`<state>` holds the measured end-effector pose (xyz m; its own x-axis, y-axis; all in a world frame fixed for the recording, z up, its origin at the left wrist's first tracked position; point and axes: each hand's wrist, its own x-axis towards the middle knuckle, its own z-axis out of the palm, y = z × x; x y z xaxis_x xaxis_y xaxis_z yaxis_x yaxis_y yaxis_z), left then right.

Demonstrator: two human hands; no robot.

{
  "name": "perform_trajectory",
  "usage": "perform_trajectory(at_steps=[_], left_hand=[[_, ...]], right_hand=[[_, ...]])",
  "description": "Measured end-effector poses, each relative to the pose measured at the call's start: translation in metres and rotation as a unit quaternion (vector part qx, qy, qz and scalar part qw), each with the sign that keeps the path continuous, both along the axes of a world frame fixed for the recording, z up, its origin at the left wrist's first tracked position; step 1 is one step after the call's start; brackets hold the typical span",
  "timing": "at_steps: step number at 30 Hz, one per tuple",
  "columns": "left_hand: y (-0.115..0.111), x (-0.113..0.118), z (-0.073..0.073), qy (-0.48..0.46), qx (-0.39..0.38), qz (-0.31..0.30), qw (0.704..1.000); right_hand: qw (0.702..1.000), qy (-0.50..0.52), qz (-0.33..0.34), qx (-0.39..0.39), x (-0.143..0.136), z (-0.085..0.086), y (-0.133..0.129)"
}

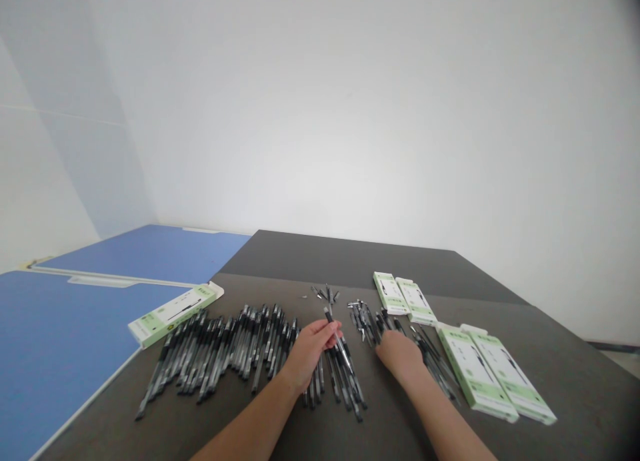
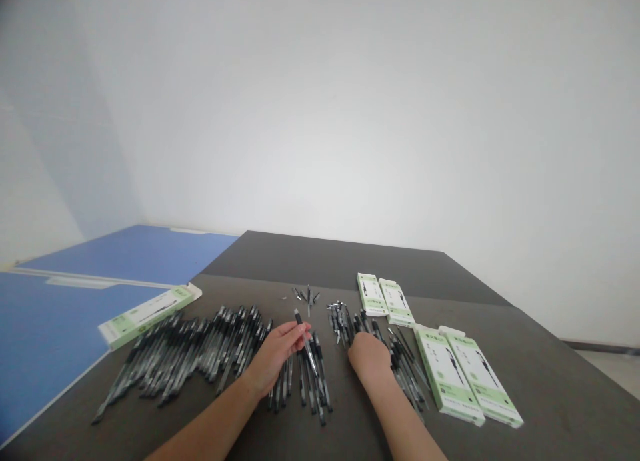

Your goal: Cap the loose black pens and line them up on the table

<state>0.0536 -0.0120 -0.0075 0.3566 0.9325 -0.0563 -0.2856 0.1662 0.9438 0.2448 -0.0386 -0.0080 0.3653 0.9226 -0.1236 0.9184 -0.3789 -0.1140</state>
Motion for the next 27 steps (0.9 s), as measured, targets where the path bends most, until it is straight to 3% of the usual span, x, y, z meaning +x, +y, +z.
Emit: perform_trajectory(at_steps=[5,10,12,15,19,22,24,27], left_hand=[[0.0,0.0,-0.001,-0.007,-0.007,0.002,1.0],[-0.001,-0.003,0.001,-0.047,-0.004,-0.016,0.999],[-0.001,-0.004,0.002,-0.074,-0.008,-0.032,0.997],[-0.002,-0.005,0.003,-0.091,-0.017,-0.063,0.994],[-0.003,-0.004,0.004,-0.071,-0.022,-0.066,0.995],[-0.005,-0.003,0.006,-0.061,-0.024,-0.051,0.997],[-0.005,-0.003,0.007,-0.063,-0.025,-0.04,0.997],[-0.005,-0.003,0.008,-0.057,-0.013,-0.011,0.998]], right_hand=[[0.998,0.047,0.005,0.051,0.001,0.018,-0.003],[0.972,0.186,0.118,0.081,-0.018,0.036,-0.003],[0.933,0.321,0.148,0.063,-0.028,0.034,-0.004],[0.838,0.524,0.148,0.02,-0.036,0.022,-0.007],[0.771,0.619,0.149,-0.001,-0.037,0.01,-0.013],[0.757,0.634,0.157,0.015,-0.037,0.012,-0.017],[0.755,0.632,0.161,0.066,-0.039,0.017,-0.019],[0.773,0.597,0.161,0.14,-0.042,0.021,-0.019]])
